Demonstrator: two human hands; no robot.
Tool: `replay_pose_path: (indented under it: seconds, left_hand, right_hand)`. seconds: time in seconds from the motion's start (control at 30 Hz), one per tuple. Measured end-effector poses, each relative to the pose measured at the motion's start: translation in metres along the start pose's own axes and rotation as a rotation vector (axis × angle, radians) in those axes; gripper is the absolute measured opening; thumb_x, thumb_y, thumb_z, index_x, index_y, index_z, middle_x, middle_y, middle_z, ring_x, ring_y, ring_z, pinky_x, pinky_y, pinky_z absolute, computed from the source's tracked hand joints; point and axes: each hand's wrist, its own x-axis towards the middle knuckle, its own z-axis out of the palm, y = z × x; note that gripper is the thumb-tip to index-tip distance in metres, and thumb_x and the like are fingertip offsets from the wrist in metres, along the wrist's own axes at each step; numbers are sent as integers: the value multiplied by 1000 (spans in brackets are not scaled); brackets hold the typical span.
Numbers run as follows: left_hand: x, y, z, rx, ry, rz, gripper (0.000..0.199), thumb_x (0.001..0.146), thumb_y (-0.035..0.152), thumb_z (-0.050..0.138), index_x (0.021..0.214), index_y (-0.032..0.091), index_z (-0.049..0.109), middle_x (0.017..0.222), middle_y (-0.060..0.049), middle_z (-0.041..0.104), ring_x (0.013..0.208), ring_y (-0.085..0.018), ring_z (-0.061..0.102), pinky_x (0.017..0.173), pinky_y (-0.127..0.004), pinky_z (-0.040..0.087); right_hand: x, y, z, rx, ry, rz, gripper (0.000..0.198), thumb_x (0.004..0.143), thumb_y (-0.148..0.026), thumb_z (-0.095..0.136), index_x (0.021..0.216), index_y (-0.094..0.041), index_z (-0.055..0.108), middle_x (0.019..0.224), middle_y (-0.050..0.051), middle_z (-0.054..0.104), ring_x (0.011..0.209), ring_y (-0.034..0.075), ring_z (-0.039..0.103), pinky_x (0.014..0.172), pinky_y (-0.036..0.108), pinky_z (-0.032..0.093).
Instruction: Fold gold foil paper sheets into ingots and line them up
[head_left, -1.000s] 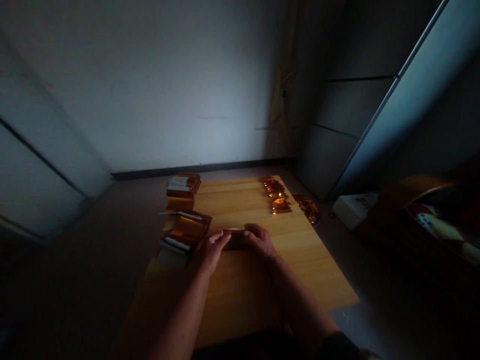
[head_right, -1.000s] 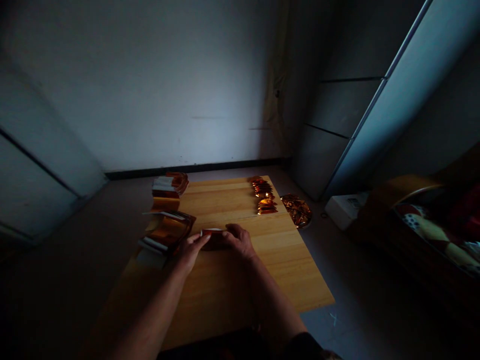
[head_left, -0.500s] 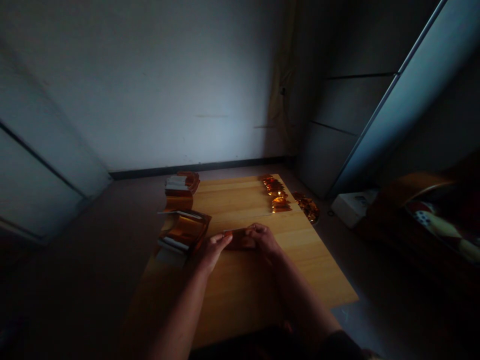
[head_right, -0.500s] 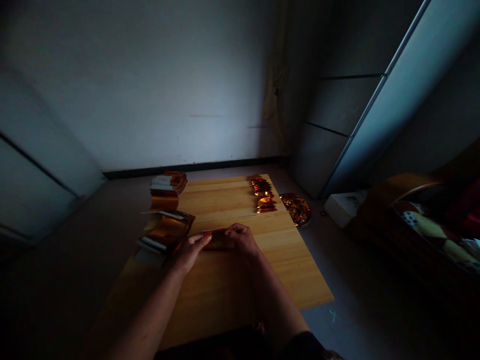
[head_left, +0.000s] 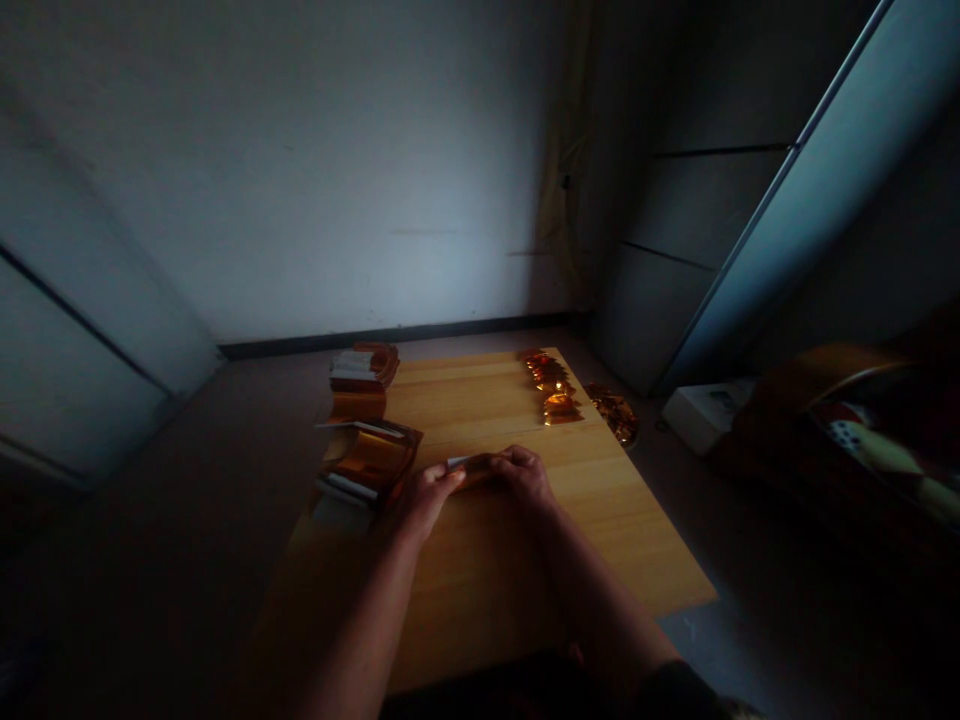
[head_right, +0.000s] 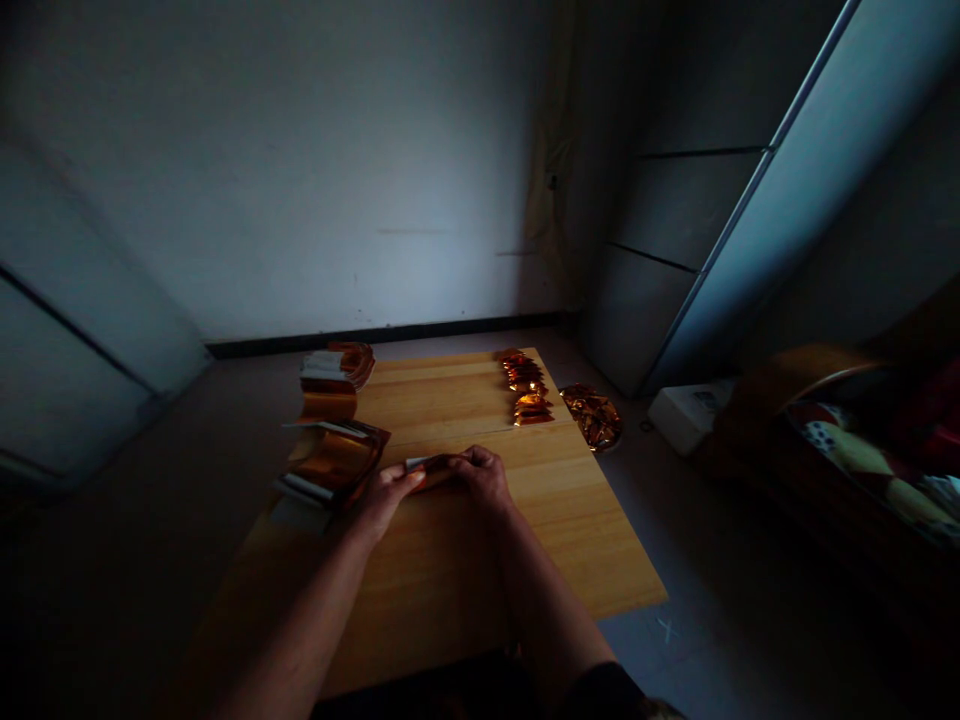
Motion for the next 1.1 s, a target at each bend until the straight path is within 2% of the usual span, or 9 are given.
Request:
replay_pose_path:
  seconds: [0.1,0.2,0.3,0.4,0.47,0.6,0.8,0.9,1.1]
  left_hand:
    - [3,2,5,153,58,-7,29,74,39,53,88,20,69,76,0,71,76,-18,64,67,-24,45]
    - [6,2,12,408,132,3,20,75,28,52,83,19,69,70,0,68,68,-15,61,63,-22,42]
    - [8,-2,18,615,162,73,18,76,20,52,85,17,68,77,-4,69,73,-16,61,68,-24,42]
    - [9,-8,22,681,194,143,29,79,15,51,104,18,65,92,-7,69,83,-18,62,74,-27,44]
    - [9,-10,23,695,224,169,43,80,13,49,122,20,55,101,-8,68,89,-18,61,77,-28,45]
    - [7,-11,23,840,256,202,56,80,15,51,135,20,42,95,-8,66,86,-19,60,78,-29,45]
    - [2,-4,18,951,279,388,35,79,18,53,113,22,60,104,-10,61,99,-25,53,87,-36,43]
    - [1,0,18,1013,215,441,28,79,14,51,100,25,66,112,-9,60,102,-25,51,88,-39,41]
    - [0,1,14,1059,63,489,30,83,15,46,100,28,67,114,-6,65,110,-25,50,89,-43,36]
  right_hand:
    - [5,6,1,-183,49,11,19,66,-36,63,62,-18,54,54,-6,51,52,10,44,52,22,34]
    - [8,6,3,-579,84,-8,17,72,-31,59,62,-19,56,52,-5,52,50,10,44,50,21,30]
    - [7,2,7,-941,94,-83,15,80,-29,55,69,-19,61,64,-1,61,56,11,50,52,21,29]
    - [4,1,11,-1172,92,-139,14,85,-28,53,78,-20,62,78,2,65,65,12,55,54,22,29]
    - [3,2,13,-1269,80,-152,16,89,-29,50,82,-20,62,81,3,66,68,12,57,55,22,30]
    - [3,5,15,-1365,57,-178,17,91,-30,49,83,-20,61,82,3,65,70,13,58,55,23,29]
    - [6,13,14,-1391,74,-214,20,92,-32,48,83,-20,60,81,4,64,70,14,58,56,24,30]
    - [7,16,13,-1387,84,-235,20,93,-31,47,82,-20,60,80,5,63,71,14,57,57,23,31]
    - [4,10,12,-1406,58,-253,15,91,-28,50,82,-20,60,82,5,63,73,15,57,58,24,32]
